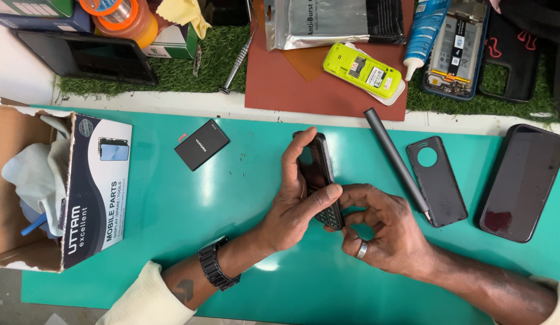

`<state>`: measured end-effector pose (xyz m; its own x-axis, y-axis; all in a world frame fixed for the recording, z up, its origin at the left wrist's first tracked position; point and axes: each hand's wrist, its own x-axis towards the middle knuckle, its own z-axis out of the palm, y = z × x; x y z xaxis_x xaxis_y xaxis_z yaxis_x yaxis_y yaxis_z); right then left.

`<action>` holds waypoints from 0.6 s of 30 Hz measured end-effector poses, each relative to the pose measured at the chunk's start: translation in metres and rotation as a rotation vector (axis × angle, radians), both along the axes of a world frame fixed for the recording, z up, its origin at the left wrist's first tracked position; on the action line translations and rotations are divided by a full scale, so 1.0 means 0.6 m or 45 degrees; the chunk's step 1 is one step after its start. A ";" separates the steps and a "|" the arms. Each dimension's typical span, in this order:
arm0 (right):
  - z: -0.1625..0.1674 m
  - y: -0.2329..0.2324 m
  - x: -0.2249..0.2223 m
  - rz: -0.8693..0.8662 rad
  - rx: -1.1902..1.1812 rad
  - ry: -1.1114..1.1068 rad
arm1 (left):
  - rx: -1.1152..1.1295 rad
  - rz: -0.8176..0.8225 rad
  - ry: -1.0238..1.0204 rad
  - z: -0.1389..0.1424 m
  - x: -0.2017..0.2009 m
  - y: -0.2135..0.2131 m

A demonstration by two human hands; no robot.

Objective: The person removes the back cover and battery from a yellow phone, then disassembles a black flip phone by removing its back cover, battery, and screws. They use a screwdriver to unscrew components and separate the front and back halves of the flip phone, exposing the internal screen and circuitry.

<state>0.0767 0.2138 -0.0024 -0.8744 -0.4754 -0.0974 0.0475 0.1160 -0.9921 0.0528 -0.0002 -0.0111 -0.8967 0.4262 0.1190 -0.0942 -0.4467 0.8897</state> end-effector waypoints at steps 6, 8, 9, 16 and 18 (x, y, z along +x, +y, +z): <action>0.008 -0.001 -0.003 -0.042 0.098 0.102 | -0.102 -0.104 0.127 0.001 -0.006 -0.011; 0.008 -0.002 -0.005 -0.059 0.023 0.106 | -0.135 -0.112 0.125 0.000 -0.005 -0.010; 0.008 -0.001 -0.006 -0.057 0.047 0.112 | -0.139 -0.123 0.123 0.000 -0.003 -0.009; 0.021 -0.005 -0.012 -0.084 0.186 0.074 | -0.110 -0.204 0.038 -0.001 0.001 -0.008; 0.029 -0.006 -0.014 -0.113 0.162 0.052 | -0.156 -0.180 0.165 0.001 0.003 -0.008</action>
